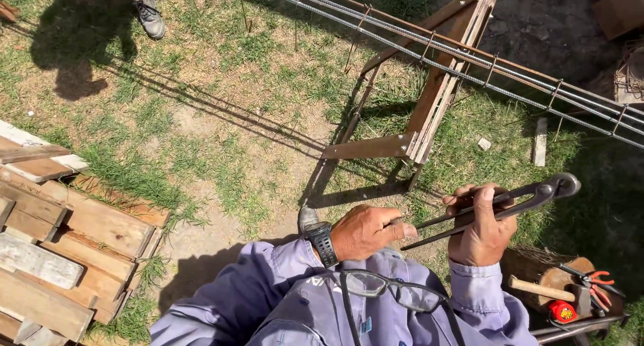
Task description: The person uses a rebar tying tool to twist and secure wire ties around a grid of steel rebar rods. They repeatedly position the tool, rotate the handle to tighten the wire, and move along the rebar structure to secure multiple intersections.
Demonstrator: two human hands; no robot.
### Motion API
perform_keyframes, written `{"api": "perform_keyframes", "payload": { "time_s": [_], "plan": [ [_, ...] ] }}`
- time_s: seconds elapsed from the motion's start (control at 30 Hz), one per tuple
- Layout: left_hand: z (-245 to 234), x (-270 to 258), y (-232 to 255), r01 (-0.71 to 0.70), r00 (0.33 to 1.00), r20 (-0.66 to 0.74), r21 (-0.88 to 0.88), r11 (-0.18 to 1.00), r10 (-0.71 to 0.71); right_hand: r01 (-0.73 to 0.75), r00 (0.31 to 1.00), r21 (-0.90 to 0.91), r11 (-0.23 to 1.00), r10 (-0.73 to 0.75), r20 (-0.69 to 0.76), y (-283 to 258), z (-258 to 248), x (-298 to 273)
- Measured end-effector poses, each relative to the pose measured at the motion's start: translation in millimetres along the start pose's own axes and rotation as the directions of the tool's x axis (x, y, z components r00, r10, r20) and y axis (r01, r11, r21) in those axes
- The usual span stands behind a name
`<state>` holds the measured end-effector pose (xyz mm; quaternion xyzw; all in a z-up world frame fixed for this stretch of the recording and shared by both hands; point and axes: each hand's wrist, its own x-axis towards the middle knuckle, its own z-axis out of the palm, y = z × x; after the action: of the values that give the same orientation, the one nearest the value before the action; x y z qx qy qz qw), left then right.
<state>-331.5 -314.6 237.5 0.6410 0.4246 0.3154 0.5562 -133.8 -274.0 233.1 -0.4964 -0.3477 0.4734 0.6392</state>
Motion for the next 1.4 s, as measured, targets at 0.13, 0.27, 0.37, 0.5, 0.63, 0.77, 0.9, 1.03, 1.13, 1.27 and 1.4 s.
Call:
{"api": "perform_keyframes", "payload": {
  "time_s": [0.13,0.27,0.37,0.5,0.63,0.77,0.9,1.03,1.13,1.27,1.4],
  "plan": [
    [-21.3,-22.8,0.8,-0.048,0.998,-0.041,0.006,0.999,0.049,0.001,1.0,0.005,1.0,-0.001,0.005,-0.4,24.8,-18.9],
    [-35.9,-43.6,2.5,-0.059,0.996,-0.067,0.039,0.997,0.062,-0.041,0.999,0.055,0.998,0.041,-0.002,1.4,41.0,-36.3],
    [-49.2,-56.5,-2.2,-0.036,0.997,-0.066,0.043,0.998,0.039,-0.073,0.997,0.052,0.996,0.074,-0.014,3.7,52.3,-50.6],
    [-62.0,-70.8,-10.5,-0.014,0.996,-0.083,0.089,0.996,0.022,-0.081,0.997,0.0,0.997,0.081,0.014,12.2,57.1,-60.1],
    [-71.9,-83.8,-17.7,0.097,0.994,-0.051,0.107,0.99,-0.092,-0.158,0.98,-0.134,0.978,0.172,0.102,8.5,57.9,-60.2],
    [-89.2,-103.8,-31.8,0.119,0.992,-0.073,0.179,0.977,-0.107,-0.087,0.935,-0.421,0.903,0.219,0.277,-2.1,70.1,-59.8],
    [-117.0,-128.1,-54.2,0.217,0.961,-0.209,0.159,0.963,-0.182,-0.123,0.891,-0.526,0.842,0.327,0.315,1.5,73.4,-44.0],
    [-144.8,-156.4,-82.0,0.308,0.908,-0.339,0.148,0.94,-0.245,-0.085,0.845,-0.827,0.555,0.481,0.236,-5.6,79.1,-30.7],
    [-161.4,-164.7,-103.2,0.447,0.822,-0.423,0.062,0.892,-0.382,-0.002,0.873,-0.945,0.327,0.461,0.158,-14.7,82.3,-26.7],
    [-186.9,-170.0,-140.9,0.497,0.749,-0.507,0.003,0.867,-0.428,0.199,0.899,-0.98,0.031,0.391,0.195,8.7,43.9,-5.0],
    [-226.0,-169.5,-142.6,0.65,0.671,-0.437,-0.042,0.759,-0.599,0.309,0.872,-0.951,-0.031,0.407,0.27,27.9,35.6,9.9]
  ]
}}
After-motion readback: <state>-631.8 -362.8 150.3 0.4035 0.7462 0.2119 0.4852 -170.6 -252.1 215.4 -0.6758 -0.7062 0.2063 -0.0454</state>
